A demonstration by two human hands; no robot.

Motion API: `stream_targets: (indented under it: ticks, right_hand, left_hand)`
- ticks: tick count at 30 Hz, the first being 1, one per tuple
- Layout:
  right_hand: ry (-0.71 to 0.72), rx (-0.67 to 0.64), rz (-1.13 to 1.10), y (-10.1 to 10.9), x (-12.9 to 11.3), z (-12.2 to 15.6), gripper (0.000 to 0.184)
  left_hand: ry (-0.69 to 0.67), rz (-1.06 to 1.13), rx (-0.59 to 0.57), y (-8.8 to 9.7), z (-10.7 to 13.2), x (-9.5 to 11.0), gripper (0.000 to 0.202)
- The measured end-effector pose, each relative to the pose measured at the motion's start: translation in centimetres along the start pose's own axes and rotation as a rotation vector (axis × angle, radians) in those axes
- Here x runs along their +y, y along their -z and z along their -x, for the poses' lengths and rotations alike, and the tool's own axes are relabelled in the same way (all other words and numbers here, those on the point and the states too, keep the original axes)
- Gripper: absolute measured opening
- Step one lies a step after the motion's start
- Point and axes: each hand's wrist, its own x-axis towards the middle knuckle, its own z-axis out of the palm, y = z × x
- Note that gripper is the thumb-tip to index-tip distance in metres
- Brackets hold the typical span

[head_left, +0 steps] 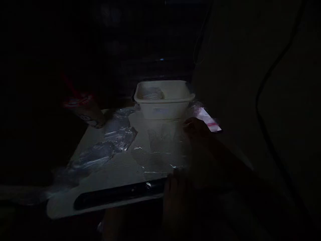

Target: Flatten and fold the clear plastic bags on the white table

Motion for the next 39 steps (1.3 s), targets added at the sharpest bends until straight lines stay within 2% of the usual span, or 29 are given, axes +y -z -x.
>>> stream_targets:
  ticks: [7, 13, 18, 20, 22, 25, 28, 30, 33, 36, 39]
  right_hand:
    - [0.064, 0.000, -0.028, -3.0, -0.7, -0.1, 0.013]
    - [0.027, -0.148, -0.233, -4.3, 0.5, -0.7, 0.016]
    - [0.123, -0.280, -0.346, -4.7, 1.4, -0.4, 0.025]
    - [0.154, -0.275, -0.366, -4.8, 1.7, -0.1, 0.028]
    - [0.164, -0.215, -0.359, -5.0, 2.0, 0.2, 0.026]
    - [0.196, -0.132, -0.311, -5.1, 2.3, 0.4, 0.022]
    - [0.249, -0.074, -0.210, -5.2, 2.4, 0.5, 0.019]
    - [0.275, -0.050, -0.180, -5.3, 2.4, 0.4, 0.019]
    - [0.293, -0.065, -0.212, -5.4, 2.5, 0.3, 0.022]
    - [0.301, -0.029, -0.184, -4.8, 2.5, 0.4, 0.023]
    - [0.302, 0.112, 0.004, -3.5, 2.2, 1.8, 0.026]
  left_hand:
    - [-0.029, 0.020, -0.020, -0.2, -0.2, -0.1, 0.025]
    - [-0.098, 0.043, -0.051, 0.5, 0.0, -0.5, 0.022]
    - [-0.133, 0.051, -0.058, 1.4, 0.1, -0.7, 0.019]
    - [-0.137, 0.054, -0.061, 2.1, 0.1, -0.8, 0.018]
    - [-0.137, 0.059, -0.062, 2.9, -0.1, -1.3, 0.020]
    - [-0.126, 0.069, -0.058, 4.1, -1.8, -3.1, 0.022]
    - [-0.112, 0.069, -0.034, 4.7, -5.2, -5.6, 0.025]
    - [-0.197, -0.034, -0.104, 4.6, -7.7, -7.2, 0.030]
    - [-0.338, -0.152, -0.109, 3.6, -10.5, -8.8, 0.021]
    - [-0.411, -0.182, -0.077, 2.3, -11.5, -9.7, 0.018]
    - [-0.419, -0.211, -0.009, 1.4, -11.3, -10.3, 0.020]
